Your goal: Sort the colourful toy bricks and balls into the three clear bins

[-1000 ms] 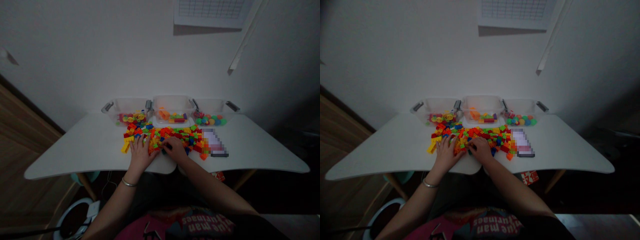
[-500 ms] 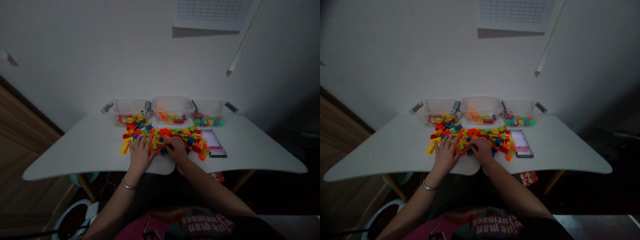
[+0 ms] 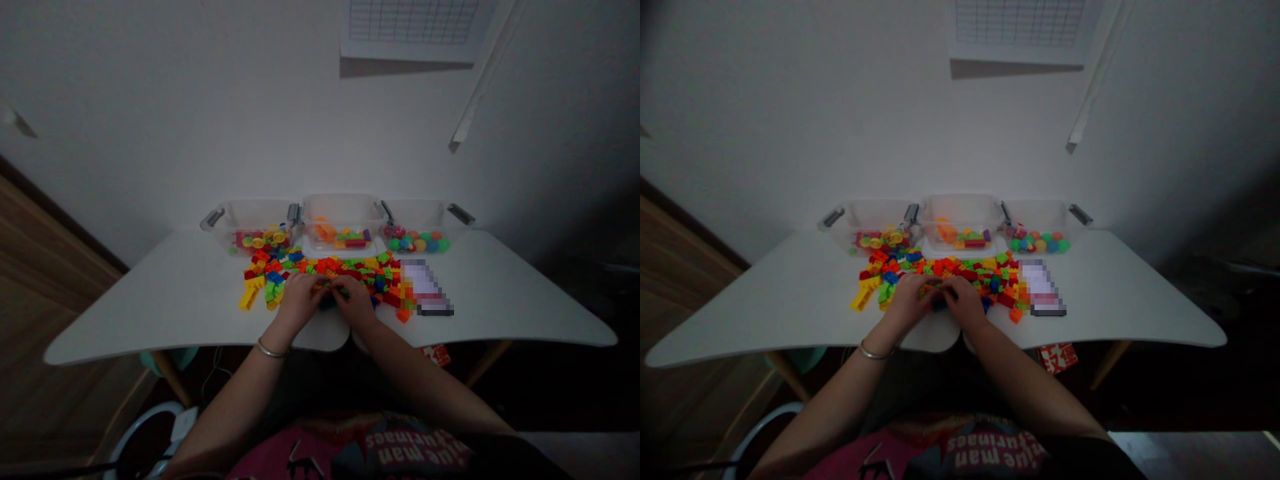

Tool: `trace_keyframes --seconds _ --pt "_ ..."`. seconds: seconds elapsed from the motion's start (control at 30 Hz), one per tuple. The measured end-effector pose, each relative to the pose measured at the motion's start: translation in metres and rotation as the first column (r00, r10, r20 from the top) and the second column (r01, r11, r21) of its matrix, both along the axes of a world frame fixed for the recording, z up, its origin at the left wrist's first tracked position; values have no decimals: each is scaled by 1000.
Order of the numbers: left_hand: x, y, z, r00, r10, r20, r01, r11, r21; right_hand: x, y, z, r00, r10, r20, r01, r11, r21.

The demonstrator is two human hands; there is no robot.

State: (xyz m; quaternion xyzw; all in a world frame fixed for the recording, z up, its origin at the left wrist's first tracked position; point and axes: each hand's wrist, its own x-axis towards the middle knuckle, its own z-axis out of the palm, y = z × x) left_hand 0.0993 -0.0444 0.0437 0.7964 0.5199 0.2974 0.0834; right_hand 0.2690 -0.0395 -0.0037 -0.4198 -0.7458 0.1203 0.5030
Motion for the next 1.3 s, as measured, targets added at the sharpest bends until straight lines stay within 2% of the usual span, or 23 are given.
trace_keyframes --seconds 0.17,0.33,0.43,0.53,0.6,0.67,0.77,0.87,1.0,1.17,1.3 --pt "-7 10 1 994 7 108 -5 1000 -23 -4 -2 1 998 -44 33 42 996 80" --pt "-27 36 11 931 58 360 -68 998 13 -9 -9 6 990 -72 124 52 987 154" --pt "-47 63 26 836 150 528 -219 973 71 -11 -10 10 978 -97 187 69 986 149" --pt "-69 94 44 751 242 614 -420 893 162 -10 -8 12 967 -109 231 77 987 140" --pt "-82 112 57 758 266 596 -469 857 213 -8 -5 12 962 -108 250 78 989 126" --pt "-93 127 66 797 294 528 -490 826 280 -7 -3 11 961 -106 257 78 990 116" --pt "-104 139 72 891 311 330 -416 851 321 -6 0 10 959 -107 262 80 991 112" --pt "-109 142 69 937 310 164 -347 885 310 -7 2 9 958 -113 263 88 991 106" --pt "-110 142 64 938 344 49 -343 891 297 -9 2 8 961 -98 257 79 993 83" --pt "-110 141 59 927 375 -8 -358 893 272 -10 1 8 962 -95 255 78 994 74" --pt "-110 141 53 949 315 -23 -294 907 303 -10 0 8 960 -101 260 83 993 80"
